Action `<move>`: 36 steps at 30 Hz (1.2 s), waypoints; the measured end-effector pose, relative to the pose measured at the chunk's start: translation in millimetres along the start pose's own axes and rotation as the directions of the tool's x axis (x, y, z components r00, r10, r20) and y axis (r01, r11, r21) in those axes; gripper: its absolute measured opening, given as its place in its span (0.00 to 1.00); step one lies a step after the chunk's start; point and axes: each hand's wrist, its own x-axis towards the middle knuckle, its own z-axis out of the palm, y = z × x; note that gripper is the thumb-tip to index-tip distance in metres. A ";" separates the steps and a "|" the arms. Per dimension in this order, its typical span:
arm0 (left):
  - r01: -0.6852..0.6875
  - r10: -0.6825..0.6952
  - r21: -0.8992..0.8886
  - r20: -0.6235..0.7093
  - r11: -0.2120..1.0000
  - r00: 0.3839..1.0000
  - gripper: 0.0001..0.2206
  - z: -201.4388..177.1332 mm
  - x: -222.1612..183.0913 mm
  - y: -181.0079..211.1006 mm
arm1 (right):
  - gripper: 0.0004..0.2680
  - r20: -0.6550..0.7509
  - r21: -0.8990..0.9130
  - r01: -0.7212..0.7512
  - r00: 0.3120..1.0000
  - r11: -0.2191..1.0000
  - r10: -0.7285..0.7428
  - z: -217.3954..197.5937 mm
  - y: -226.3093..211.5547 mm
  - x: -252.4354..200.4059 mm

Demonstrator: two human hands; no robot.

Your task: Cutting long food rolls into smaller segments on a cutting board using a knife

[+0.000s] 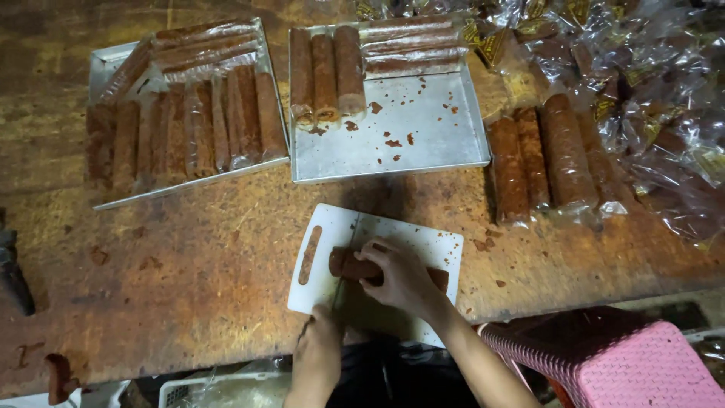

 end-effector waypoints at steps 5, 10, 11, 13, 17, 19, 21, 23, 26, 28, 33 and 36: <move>-0.016 0.017 0.056 -0.012 0.998 1.000 0.36 -5.5 18.4 18.4 | 0.15 0.082 0.032 -0.045 0.996 0.998 0.042 -11.7 4.1 -2.1; 0.107 -0.095 -0.138 0.086 0.985 0.992 0.09 -49.6 -8.7 54.6 | 0.15 0.079 0.053 -0.090 0.993 0.995 0.086 -1.9 20.5 -10.4; 0.103 -0.097 -0.110 0.059 0.989 0.994 0.11 -44.5 -5.9 55.2 | 0.16 0.038 0.033 -0.062 0.997 0.998 0.060 1.6 24.1 -10.9; 0.099 -0.097 -0.084 0.027 0.992 0.995 0.14 -21.7 8.5 48.9 | 0.16 -0.003 0.011 -0.030 1.000 1.000 0.030 2.3 23.8 -10.4; -0.258 0.286 0.123 -0.371 0.958 0.884 0.12 -0.9 28.5 50.5 | 0.17 -0.011 0.104 -0.059 0.998 0.993 0.061 -0.9 18.3 -10.2; -0.213 0.196 -0.038 -0.263 0.976 0.945 0.15 -11.9 25.8 60.8 | 0.17 -0.019 0.130 -0.062 0.998 0.990 0.065 1.3 21.0 -11.8; -0.256 0.318 0.293 -0.185 0.921 0.930 0.46 -20.8 23.9 66.4 | 0.19 -0.031 0.097 -0.055 0.998 0.994 0.059 2.8 23.1 -12.3; -0.258 0.369 0.349 -0.302 0.901 0.879 0.25 -6.2 33.6 57.1 | 0.17 -0.030 0.085 -0.077 0.996 0.993 0.080 2.5 20.2 -11.6; -0.238 0.384 0.357 -0.426 0.904 0.819 0.05 14.1 44.8 45.9 | 0.15 -0.022 0.073 -0.108 0.994 0.991 0.110 7.9 24.4 -13.4; -0.223 0.346 0.306 -0.446 0.926 0.826 0.05 26.9 53.8 35.4 | 0.16 -0.016 0.072 -0.114 0.993 0.991 0.115 10.6 26.3 -11.6; -0.020 0.020 -0.050 0.006 0.999 1.000 0.24 -8.9 22.8 48.0 | 0.13 -0.068 0.035 -0.128 0.989 0.991 0.130 9.8 21.4 -13.4; -0.011 0.012 -0.051 0.013 0.999 1.000 0.21 2.9 18.0 30.1 | 0.13 -0.093 0.077 -0.120 0.988 0.990 0.127 9.7 20.4 -13.9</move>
